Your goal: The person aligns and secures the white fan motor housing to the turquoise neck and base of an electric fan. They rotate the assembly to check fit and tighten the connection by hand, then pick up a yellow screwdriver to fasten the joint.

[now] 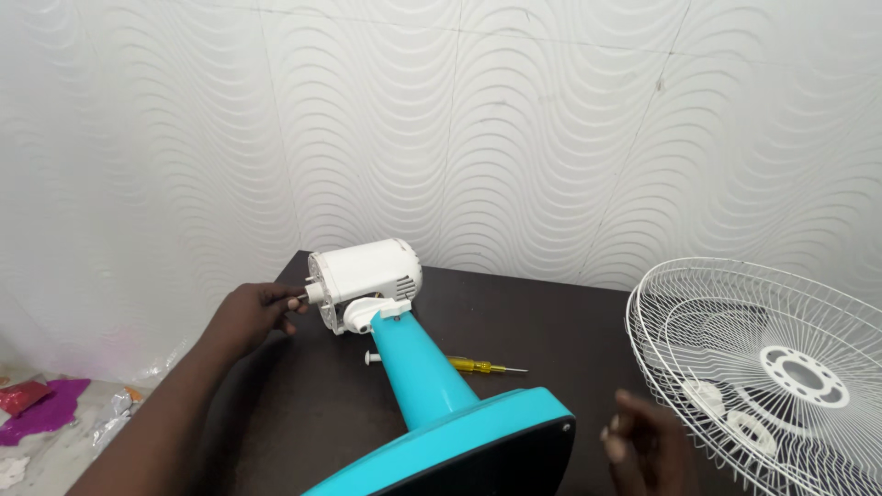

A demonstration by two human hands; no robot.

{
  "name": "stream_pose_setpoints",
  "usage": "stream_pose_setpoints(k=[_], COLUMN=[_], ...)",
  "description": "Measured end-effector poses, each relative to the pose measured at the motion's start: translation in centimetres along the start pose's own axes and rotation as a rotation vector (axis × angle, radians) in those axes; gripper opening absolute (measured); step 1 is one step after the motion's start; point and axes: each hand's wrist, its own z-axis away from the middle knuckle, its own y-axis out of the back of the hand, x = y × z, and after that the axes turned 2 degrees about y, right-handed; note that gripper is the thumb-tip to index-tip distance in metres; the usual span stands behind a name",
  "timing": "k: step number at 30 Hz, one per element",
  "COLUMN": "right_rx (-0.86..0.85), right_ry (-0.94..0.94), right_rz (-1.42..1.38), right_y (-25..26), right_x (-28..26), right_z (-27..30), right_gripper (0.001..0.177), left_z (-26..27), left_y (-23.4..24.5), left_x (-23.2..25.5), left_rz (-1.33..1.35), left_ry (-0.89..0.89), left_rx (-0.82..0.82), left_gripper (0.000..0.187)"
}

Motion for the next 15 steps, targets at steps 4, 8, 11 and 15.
stream_pose_setpoints(k=[4, 8, 11, 15], right_rx=[-0.096, -0.321, -0.439, -0.627], right_ry=[-0.347, -0.358, -0.364, -0.348], right_rz=[0.055, -0.084, -0.087, -0.137], right_y=[-3.1, -9.3, -13.9, -18.9], right_x=[-3.4, -3.8, -2.6, 0.1], right_z=[-6.5, -12.2, -15.3, -18.3], right_gripper=[0.042, 0.044, 0.053, 0.073], left_z=[-0.1, 1.2, 2.9, 6.3], left_y=[-0.4, -1.1, -1.5, -1.2], left_x=[0.5, 0.7, 1.1, 1.4], left_rz=[0.123, 0.001, -0.095, -0.034], left_ry=[0.008, -0.038, -0.093, -0.218], left_rx=[-0.007, 0.108, 0.216, 0.410], left_gripper=[0.032, 0.034, 0.041, 0.057])
